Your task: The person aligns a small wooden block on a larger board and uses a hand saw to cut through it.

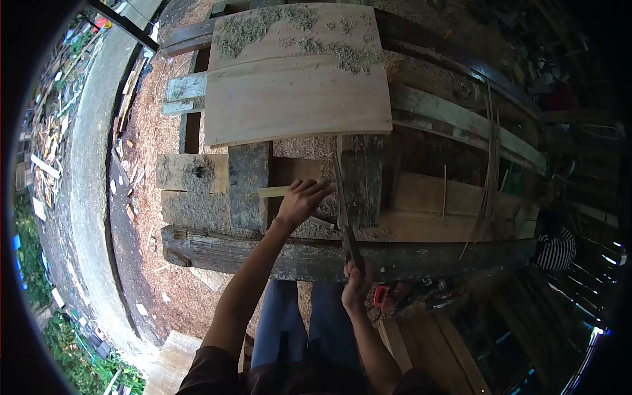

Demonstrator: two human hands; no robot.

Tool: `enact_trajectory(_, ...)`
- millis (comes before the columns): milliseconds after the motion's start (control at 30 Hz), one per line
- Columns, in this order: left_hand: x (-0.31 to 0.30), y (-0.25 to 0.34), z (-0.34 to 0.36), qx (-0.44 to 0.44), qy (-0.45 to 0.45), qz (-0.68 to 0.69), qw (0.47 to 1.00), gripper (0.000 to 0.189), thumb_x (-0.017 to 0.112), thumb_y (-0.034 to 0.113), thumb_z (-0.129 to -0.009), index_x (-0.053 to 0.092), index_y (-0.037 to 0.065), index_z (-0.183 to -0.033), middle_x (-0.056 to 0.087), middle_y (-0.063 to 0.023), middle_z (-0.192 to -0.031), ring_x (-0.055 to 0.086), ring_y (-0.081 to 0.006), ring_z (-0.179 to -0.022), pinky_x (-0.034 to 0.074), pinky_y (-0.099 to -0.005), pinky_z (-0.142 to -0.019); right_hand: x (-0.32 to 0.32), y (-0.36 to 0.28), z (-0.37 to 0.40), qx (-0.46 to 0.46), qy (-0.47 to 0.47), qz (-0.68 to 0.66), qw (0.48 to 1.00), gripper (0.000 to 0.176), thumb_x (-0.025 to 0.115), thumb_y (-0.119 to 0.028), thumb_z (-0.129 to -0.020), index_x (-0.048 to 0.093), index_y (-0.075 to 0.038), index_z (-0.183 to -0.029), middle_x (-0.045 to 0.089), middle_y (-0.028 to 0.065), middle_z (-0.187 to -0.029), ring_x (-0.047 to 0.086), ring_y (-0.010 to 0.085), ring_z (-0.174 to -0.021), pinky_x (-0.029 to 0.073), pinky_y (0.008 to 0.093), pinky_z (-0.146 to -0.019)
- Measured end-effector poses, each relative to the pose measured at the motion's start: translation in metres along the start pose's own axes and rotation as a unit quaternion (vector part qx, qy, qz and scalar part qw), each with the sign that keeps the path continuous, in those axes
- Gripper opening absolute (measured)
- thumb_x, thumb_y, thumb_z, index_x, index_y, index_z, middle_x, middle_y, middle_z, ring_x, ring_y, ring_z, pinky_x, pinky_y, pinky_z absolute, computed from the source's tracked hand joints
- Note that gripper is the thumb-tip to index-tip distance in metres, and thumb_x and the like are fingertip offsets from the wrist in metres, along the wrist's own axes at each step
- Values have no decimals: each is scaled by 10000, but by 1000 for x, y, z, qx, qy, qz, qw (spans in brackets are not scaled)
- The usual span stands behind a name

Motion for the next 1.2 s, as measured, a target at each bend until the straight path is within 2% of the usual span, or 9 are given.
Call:
enact_trajectory(267, 0, -5, -3, -55, 37, 66, 996, 225, 744, 196, -860, 736, 164, -1083, 721, -28, -1186, 675, -198, -959, 472, -350, -821, 8, 19, -4, 40, 16, 48, 998, 424, 531, -457, -988, 530, -50, -865, 473, -10, -712, 473, 107, -634, 378, 297, -575)
enact_trajectory(467, 5, -15, -7, -224, -15, 82, 971, 139, 745, 257, -877, 725, 160, -975, 742, -14, -1056, 672, -213, -973, 366, -426, -991, 5, 16, -9, 51, 23, 60, 997, 279, 456, -287, -1028, 477, -52, -878, 425, -14, -741, 384, 77, -660, 358, 263, -605)
enact_trajectory(533, 4, -22, -3, -264, 29, 81, 961, 282, 733, 356, -889, 694, 139, -1064, 715, -37, -1131, 588, -234, -1209, 167, -567, -1131, 5, 11, -11, 31, 24, 63, 997, 340, 528, -342, -1002, 523, -33, -862, 471, 10, -662, 473, 119, -598, 365, 319, -541)
enact_trajectory(567, 8, -21, -2, -262, 29, 85, 961, 282, 733, 356, -889, 694, 139, -1064, 715, -37, -1131, 588, -234, -1209, 167, -567, -1131, 5, 13, -10, 30, 27, 65, 997, 340, 528, -342, -1002, 523, -33, -862, 471, 10, -662, 473, 119, -598, 365, 319, -541)
enact_trajectory(633, 11, -26, 6, -284, 57, 4, 957, 491, 708, 479, -874, 626, 83, -1152, 556, -136, -1436, 265, -268, -1512, -77, -697, -1135, 12, 20, -8, 26, 12, 62, 998, 354, 528, -335, -1022, 516, -24, -853, 467, 34, -645, 474, 130, -584, 361, 336, -532)
enact_trajectory(667, 17, -25, 8, -283, 59, 5, 957, 491, 708, 479, -874, 626, 83, -1152, 556, -136, -1436, 265, -268, -1512, -77, -697, -1135, 11, 21, -7, 24, 13, 62, 998, 354, 528, -335, -1022, 516, -24, -853, 467, 34, -645, 474, 130, -584, 361, 336, -532)
enact_trajectory(733, 24, -34, 15, -354, 28, 12, 935, 683, 663, 587, -867, 585, 57, -1291, 229, -165, -1658, -47, -289, -1573, -201, -733, -1078, 15, 11, -7, -5, 17, 110, 994, 367, 515, -325, -1041, 510, -14, -847, 461, 51, -626, 480, 141, -579, 360, 348, -531)
enact_trajectory(833, 38, -42, 18, -400, -36, 24, 916, 850, 614, 690, -848, 516, 74, -1427, 71, -146, -1698, -123, -306, -1563, -227, -730, -1067, 21, 5, -6, 15, 0, 121, 993, 371, 496, -316, -1053, 515, -8, -848, 468, 50, -617, 486, 150, -567, 363, 351, -532)
enact_trajectory(1200, 41, -44, 22, -382, -31, -29, 923, 1062, 548, 769, -850, 235, 89, -1603, -24, -135, -1703, -157, -333, -1553, -225, -729, -1061, 26, -14, -15, 39, -47, 99, 993, 332, 499, -286, -1056, 523, -11, -872, 468, 52, -589, 469, 149, -526, 350, 355, -508)
Point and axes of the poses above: each hand's wrist, its own z-axis away from the middle knuckle, its own x-axis out of the palm, y = z × x, the point moved 9 cm from there along -z, towards the middle knuckle
